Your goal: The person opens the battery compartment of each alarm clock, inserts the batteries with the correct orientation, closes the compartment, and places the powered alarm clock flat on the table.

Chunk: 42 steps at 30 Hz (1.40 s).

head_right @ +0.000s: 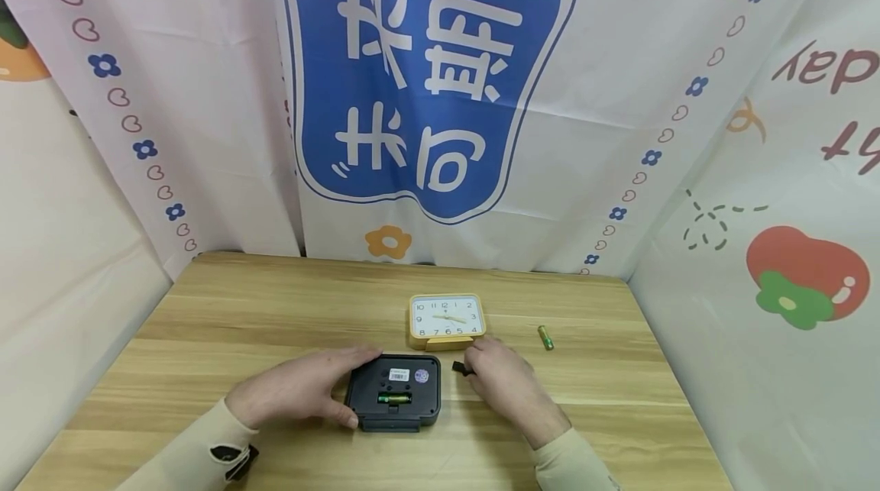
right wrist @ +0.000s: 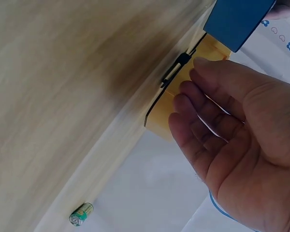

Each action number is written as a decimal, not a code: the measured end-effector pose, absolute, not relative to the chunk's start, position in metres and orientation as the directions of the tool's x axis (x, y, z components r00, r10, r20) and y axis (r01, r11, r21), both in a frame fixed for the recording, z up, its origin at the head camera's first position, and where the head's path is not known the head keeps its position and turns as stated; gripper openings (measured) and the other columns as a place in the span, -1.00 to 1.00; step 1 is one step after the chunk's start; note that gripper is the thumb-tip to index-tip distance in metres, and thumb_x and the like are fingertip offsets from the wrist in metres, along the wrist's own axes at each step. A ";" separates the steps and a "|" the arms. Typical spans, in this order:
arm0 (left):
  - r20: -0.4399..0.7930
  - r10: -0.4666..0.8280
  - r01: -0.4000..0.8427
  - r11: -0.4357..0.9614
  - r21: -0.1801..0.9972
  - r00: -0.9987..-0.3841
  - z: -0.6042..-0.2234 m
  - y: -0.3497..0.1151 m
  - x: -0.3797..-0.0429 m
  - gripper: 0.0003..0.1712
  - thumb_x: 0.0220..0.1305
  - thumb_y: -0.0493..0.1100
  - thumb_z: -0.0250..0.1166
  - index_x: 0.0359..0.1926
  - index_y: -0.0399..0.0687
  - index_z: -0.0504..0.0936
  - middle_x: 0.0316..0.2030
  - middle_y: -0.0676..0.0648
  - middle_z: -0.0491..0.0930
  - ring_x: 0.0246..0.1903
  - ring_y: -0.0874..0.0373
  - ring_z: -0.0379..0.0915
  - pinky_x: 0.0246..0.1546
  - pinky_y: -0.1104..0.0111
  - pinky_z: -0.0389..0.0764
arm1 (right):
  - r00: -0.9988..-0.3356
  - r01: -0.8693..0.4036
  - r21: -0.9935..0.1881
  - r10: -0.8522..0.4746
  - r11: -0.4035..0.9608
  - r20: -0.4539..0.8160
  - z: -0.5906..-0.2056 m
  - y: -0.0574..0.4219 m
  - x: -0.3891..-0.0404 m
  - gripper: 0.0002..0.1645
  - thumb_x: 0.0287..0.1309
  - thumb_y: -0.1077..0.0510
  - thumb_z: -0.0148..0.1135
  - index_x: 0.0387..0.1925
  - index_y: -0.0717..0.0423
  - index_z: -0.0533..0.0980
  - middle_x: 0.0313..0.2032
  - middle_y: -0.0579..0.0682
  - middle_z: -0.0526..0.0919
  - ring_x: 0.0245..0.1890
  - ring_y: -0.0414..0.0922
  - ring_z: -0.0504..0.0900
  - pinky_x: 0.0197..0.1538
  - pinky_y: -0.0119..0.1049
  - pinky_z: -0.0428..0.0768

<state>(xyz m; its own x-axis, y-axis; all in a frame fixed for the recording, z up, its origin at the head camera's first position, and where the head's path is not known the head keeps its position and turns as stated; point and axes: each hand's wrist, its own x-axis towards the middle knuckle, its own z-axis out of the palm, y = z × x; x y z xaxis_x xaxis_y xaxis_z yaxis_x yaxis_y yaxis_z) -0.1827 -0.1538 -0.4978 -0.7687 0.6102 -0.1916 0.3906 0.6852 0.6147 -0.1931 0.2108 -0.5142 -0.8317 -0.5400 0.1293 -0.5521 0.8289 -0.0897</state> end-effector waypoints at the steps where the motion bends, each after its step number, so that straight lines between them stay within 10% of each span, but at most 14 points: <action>1: -0.190 0.611 0.394 0.686 0.611 -0.769 -0.498 -0.154 -0.183 0.28 0.17 0.10 0.88 0.79 -0.07 0.43 0.76 -0.23 0.45 0.72 -0.27 0.46 0.75 -0.23 0.49 | -0.833 -0.550 -0.088 -0.538 0.831 0.126 -0.515 0.211 -0.193 -0.77 0.24 0.23 0.75 -0.25 0.02 0.75 -0.21 -0.08 0.76 -0.21 -0.16 0.70 -0.09 -0.21 0.84; 42: -0.148 0.581 0.404 0.705 0.583 -0.800 -0.504 -0.162 -0.189 0.30 0.16 0.20 0.87 0.76 -0.19 0.45 0.72 -0.30 0.50 0.70 -0.32 0.48 0.73 -0.26 0.52 | -0.803 -0.576 -0.002 -0.566 0.817 0.189 -0.514 0.203 -0.196 -0.76 0.37 0.20 0.68 -0.32 -0.02 0.70 -0.34 -0.17 0.67 -0.28 -0.23 0.61 -0.24 -0.37 0.71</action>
<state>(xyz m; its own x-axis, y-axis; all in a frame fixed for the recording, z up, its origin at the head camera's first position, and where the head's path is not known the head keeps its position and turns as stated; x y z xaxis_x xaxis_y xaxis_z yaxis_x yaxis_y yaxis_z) -0.1891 -0.1623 -0.5037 -0.8004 0.5808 -0.1484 0.4036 0.7052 0.5829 -0.1964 0.2032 -0.5139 -0.8026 -0.5657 0.1894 -0.5764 0.8171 -0.0021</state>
